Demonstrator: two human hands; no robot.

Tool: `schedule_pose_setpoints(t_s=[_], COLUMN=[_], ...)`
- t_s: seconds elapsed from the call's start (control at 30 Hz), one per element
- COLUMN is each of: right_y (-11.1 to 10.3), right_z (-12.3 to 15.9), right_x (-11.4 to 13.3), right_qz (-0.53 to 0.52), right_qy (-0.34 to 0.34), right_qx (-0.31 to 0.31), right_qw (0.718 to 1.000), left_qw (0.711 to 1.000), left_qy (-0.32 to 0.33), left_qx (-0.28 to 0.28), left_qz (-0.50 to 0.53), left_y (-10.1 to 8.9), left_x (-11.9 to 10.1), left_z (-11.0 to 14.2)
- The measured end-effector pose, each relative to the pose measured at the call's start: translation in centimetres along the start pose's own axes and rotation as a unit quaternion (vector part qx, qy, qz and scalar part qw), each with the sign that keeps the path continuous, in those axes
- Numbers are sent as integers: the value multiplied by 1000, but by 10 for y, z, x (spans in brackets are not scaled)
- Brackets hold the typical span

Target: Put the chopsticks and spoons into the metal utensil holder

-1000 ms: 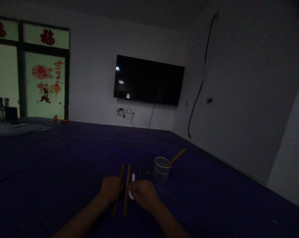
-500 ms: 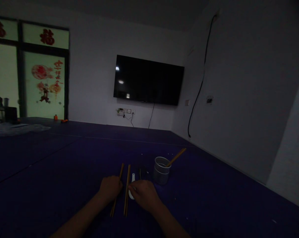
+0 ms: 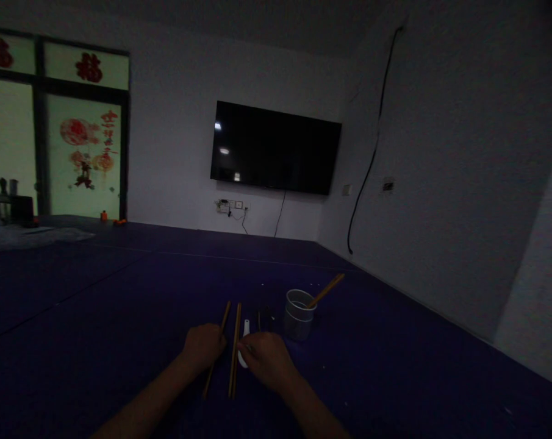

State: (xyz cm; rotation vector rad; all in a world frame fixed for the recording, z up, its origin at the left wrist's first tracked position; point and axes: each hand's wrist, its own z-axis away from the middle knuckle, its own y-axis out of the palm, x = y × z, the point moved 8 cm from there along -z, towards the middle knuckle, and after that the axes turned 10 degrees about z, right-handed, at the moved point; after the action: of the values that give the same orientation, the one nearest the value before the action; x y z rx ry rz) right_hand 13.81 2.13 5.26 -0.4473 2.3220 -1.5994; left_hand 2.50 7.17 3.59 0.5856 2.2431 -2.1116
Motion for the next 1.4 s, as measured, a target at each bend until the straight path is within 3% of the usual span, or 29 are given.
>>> schedule_pose_setpoints(t_s=[0.63,0.77,0.87,0.97,1.03,1.2,1.4], right_y=[-1,-8,-13,-13,-10,4,19], right_z=[0,1,0,0,-1,-5,-9], right_x=[-2,-6,-12,-19,-25,-32,-30], right_qz=[-10,-45,-118,-229,-304,-468,-611], right_qy=[8,41,75,105,124,147,186], right_qx=[-3,-22,-64,-118,-144,-149,-117], right_qw=[1000,998,988,961,933,859,761], left_qw=[999,978,909,845,824,801,786], left_qy=[17,86,137,149,155,190,185], left_qx=[-8,-41,-43,1,32,83,68], left_qz=[37,186,391,514,544,561,586], left_y=[-4,-12,-16,-10,-4,6,6], left_x=[7,-1,-12,-23,-32,-51,-54], left_z=[0,-3,-1,4,9,18,21])
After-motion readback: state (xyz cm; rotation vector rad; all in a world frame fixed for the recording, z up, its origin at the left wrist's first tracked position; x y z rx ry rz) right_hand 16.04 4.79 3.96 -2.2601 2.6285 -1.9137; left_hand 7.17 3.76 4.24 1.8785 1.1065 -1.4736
